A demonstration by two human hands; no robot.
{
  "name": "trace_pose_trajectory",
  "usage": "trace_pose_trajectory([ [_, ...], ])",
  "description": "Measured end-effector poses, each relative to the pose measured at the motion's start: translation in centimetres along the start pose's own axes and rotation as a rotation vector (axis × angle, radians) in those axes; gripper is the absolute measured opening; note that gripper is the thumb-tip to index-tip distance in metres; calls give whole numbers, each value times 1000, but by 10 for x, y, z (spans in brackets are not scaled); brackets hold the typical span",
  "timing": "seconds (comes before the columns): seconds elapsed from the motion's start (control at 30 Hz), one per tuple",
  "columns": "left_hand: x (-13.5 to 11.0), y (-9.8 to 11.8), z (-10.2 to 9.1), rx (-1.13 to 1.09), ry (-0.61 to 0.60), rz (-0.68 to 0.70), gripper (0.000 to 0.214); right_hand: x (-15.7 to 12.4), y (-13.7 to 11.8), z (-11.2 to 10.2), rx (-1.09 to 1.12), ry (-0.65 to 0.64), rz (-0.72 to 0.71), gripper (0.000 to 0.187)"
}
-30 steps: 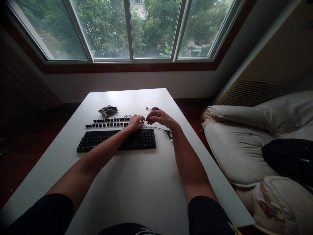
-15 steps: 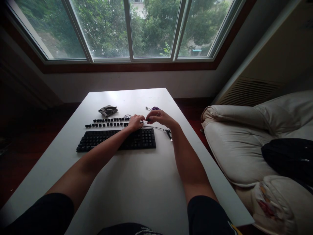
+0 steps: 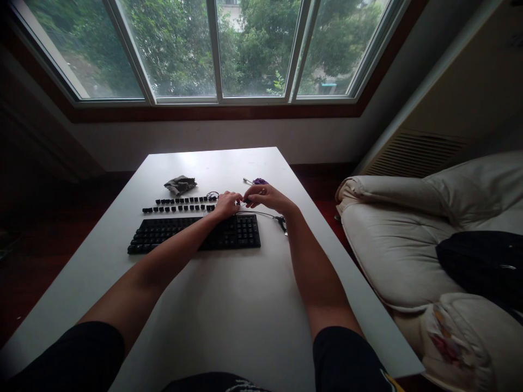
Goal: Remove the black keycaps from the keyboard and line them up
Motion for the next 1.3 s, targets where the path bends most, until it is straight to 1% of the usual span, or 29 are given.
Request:
trace_pose_trajectory([
  [0.17, -2, -2, -1, 4, -10, -8, 33, 1, 4, -4, 8, 36, 13, 38],
  [0.3, -6, -6, -5, -8, 4, -5, 35, 3, 14, -14, 39, 136, 9, 31],
  [0.37, -7, -8, -6, -10, 16, -4, 33, 4, 20, -17, 49, 159, 10, 30],
  [0.5, -8, -10, -6, -2, 17, -12, 30, 8, 26, -13, 61, 127, 15, 37],
  [0.7, -7, -5, -6, -2, 4, 1, 28, 10, 28, -7, 27, 87, 52, 39],
  [0.87, -10, -1, -12, 16, 22, 10, 29, 13, 36, 1, -1, 52, 82, 41],
  [0.97, -18, 2, -18, 48, 37, 29, 28, 15, 42, 7, -18, 19, 90, 41],
  [1.07, -30, 10, -24, 70, 39, 85, 25, 17, 43, 12, -43, 5, 81, 39],
  [1.2, -53, 18, -25, 34, -50, 175, 22, 18, 46, 17, -81, 7, 91, 34],
  [1.3, -71, 16, -27, 23, -115, 187, 23, 21, 50, 23, -88, 0, 109, 31],
])
Point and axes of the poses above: each hand's wrist, its own x-axis towards the middle knuckle, its own z-axis out of the palm, y = z × x, the point moved 9 cm from there along x, towards the middle knuckle, and after that the axes turned 12 degrees about -x, right-handed, at the moved point
